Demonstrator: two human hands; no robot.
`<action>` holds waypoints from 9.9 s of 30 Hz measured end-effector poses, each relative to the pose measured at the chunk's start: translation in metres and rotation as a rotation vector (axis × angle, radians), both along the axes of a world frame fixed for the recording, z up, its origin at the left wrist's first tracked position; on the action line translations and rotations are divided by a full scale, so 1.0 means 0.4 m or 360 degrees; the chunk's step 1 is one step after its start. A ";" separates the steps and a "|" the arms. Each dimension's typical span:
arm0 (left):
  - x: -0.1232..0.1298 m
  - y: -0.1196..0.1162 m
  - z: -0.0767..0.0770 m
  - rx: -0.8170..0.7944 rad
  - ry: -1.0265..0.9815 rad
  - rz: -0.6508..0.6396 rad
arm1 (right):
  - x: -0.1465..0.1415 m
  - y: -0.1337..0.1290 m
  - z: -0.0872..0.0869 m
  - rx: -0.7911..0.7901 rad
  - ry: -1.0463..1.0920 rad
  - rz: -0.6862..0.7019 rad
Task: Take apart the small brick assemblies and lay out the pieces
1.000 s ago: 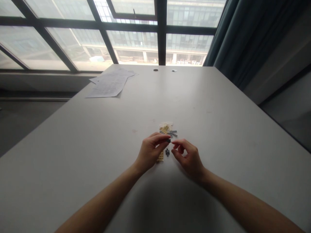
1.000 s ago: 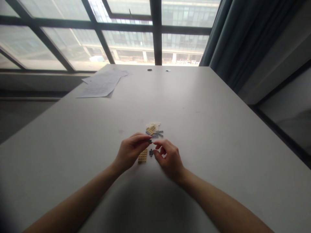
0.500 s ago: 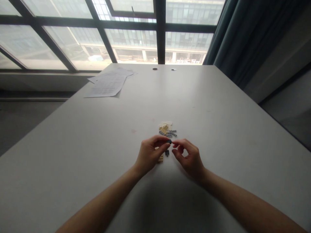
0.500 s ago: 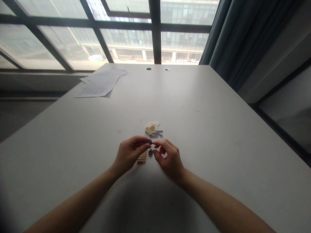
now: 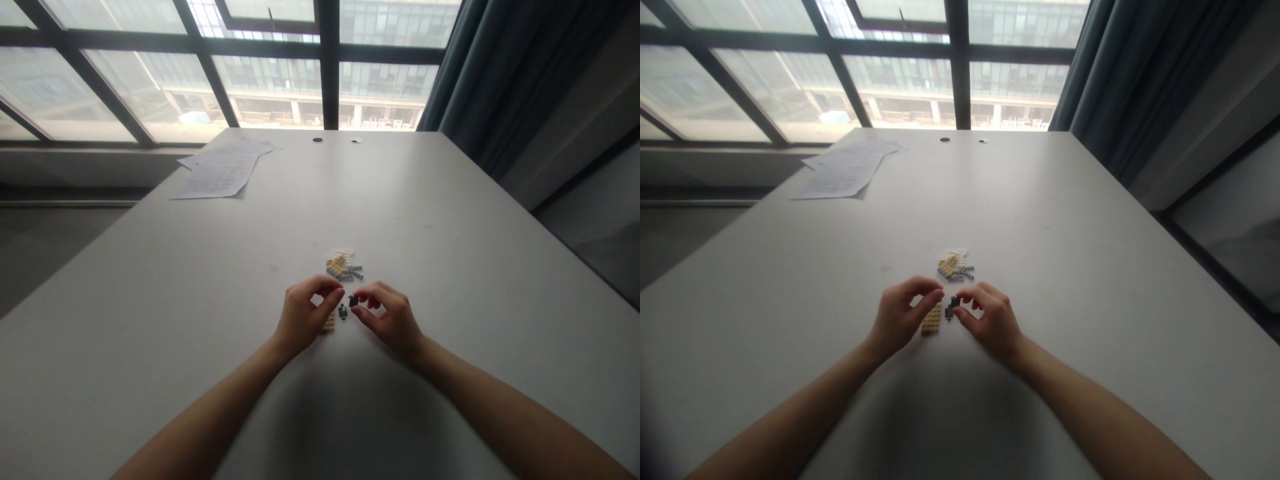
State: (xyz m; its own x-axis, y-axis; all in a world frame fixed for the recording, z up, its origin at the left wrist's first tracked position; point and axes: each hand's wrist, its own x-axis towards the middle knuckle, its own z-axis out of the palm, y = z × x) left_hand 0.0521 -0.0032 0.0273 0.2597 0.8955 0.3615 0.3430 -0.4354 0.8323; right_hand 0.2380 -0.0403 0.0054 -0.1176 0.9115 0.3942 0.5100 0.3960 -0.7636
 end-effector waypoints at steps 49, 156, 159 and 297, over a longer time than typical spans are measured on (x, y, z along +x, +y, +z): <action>0.047 0.124 -0.040 0.0032 0.0882 0.0339 | 0.008 0.025 -0.008 -0.0206 -0.0336 -0.0040; 0.044 0.045 -0.015 0.0981 0.0420 -0.0441 | 0.011 0.025 -0.019 0.0108 0.0388 -0.0171; 0.029 0.021 -0.008 0.0939 0.0415 -0.0417 | 0.009 0.025 -0.018 0.0098 0.0392 -0.0129; -0.073 -0.113 -0.023 0.0581 0.0072 -0.0010 | -0.105 -0.064 0.032 -0.0579 0.0810 0.0378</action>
State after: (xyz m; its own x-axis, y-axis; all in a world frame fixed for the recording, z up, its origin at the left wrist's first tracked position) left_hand 0.0228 -0.0484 0.0179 0.2875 0.7082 0.6448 0.3724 -0.7029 0.6060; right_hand 0.1962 -0.0660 0.0181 -0.2121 0.9691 0.1258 -0.0186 0.1247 -0.9920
